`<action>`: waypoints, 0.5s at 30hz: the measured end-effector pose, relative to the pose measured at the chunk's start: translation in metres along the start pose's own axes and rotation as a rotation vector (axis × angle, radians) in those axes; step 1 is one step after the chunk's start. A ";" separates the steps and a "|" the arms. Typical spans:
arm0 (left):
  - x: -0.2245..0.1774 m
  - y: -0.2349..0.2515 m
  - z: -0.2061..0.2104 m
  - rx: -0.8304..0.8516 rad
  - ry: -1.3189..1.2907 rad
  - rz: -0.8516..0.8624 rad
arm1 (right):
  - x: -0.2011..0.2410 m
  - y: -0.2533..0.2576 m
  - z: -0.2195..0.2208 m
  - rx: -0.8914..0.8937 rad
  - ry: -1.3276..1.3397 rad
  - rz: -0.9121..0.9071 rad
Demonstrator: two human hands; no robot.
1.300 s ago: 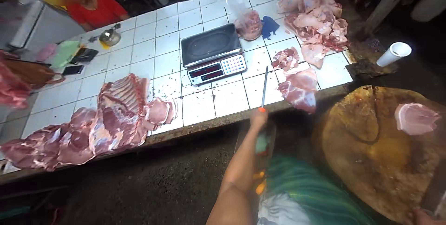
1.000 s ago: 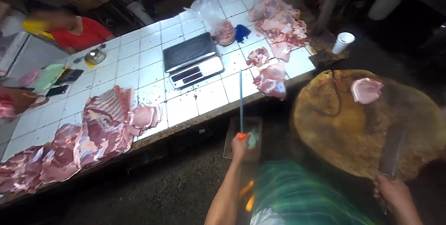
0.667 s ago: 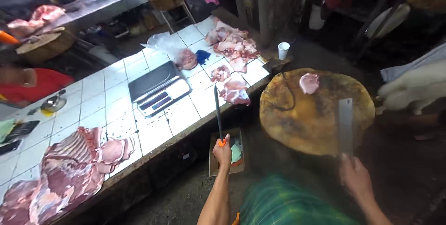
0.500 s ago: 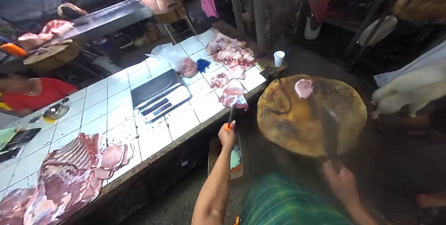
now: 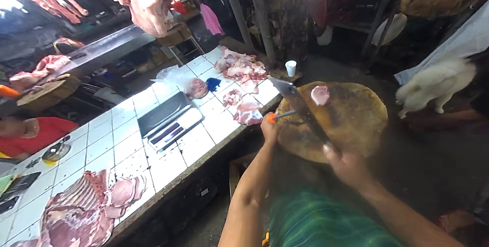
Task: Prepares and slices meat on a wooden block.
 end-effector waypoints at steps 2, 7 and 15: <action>0.005 0.005 -0.002 -0.049 0.012 -0.041 | -0.032 -0.024 0.020 0.040 -0.052 0.068; 0.019 -0.004 -0.016 -0.060 0.131 -0.040 | -0.158 -0.137 0.062 0.652 -0.347 0.688; 0.017 -0.014 -0.005 -0.118 0.079 -0.107 | -0.012 -0.021 -0.002 0.052 -0.151 0.066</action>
Point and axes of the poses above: each hand's wrist, its own y-axis towards the middle knuckle, its own z-axis out of the palm, x = y × z, the point moved 10 cm from there along y, towards the middle knuckle, and after that the axes turned 3 degrees about -z, right-handed, at the moved point
